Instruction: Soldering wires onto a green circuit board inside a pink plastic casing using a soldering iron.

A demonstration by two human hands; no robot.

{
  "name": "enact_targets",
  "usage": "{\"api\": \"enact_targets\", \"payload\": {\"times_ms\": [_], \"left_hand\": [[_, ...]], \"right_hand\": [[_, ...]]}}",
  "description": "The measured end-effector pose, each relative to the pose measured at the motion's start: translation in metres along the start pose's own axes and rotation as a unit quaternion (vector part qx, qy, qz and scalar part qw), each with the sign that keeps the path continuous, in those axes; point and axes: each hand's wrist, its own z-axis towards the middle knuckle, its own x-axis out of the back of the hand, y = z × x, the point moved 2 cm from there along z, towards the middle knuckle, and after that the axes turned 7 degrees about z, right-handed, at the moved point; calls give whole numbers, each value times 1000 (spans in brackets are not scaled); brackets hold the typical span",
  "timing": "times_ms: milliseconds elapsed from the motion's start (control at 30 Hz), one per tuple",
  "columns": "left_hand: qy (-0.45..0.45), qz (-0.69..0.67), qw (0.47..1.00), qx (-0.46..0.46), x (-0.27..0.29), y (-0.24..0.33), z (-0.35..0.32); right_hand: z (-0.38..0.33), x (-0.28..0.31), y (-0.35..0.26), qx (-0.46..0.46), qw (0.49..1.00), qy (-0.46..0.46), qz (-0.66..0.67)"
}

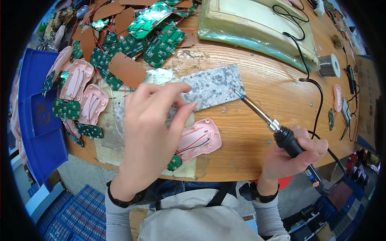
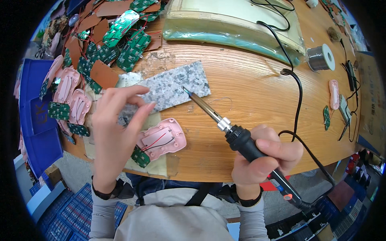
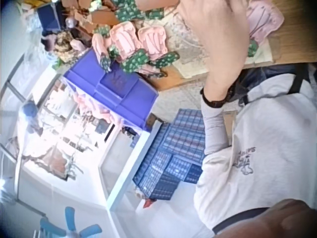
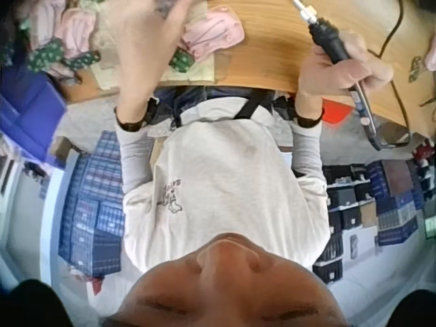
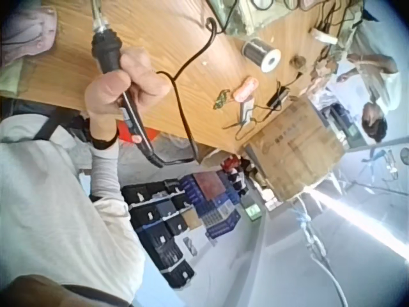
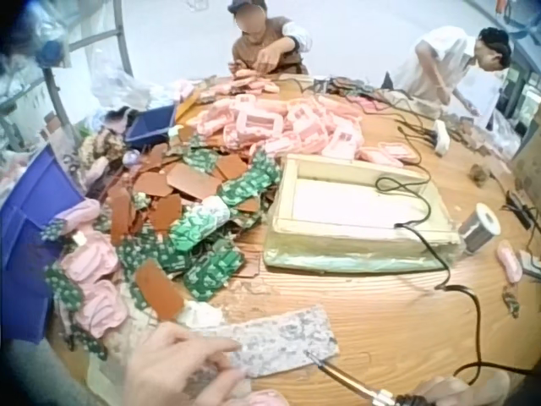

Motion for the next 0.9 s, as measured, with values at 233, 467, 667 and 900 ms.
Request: {"api": "enact_targets", "payload": {"times_ms": [233, 467, 667, 900], "left_hand": [[7, -34, 999, 20, -9, -6, -6], [-45, -69, 997, 0, 2, -11, -21], [-78, -18, 995, -66, 3, -8, -31], [-69, 22, 993, -93, -1, -10, -33]], "right_hand": [[1, 0, -2, -44, 998, -50, -9], [-1, -2, 0, -77, 997, -15, 13], [-4, 3, -9, -114, 987, -98, 57], [-3, 4, -8, -112, 975, -184, 54]]}}
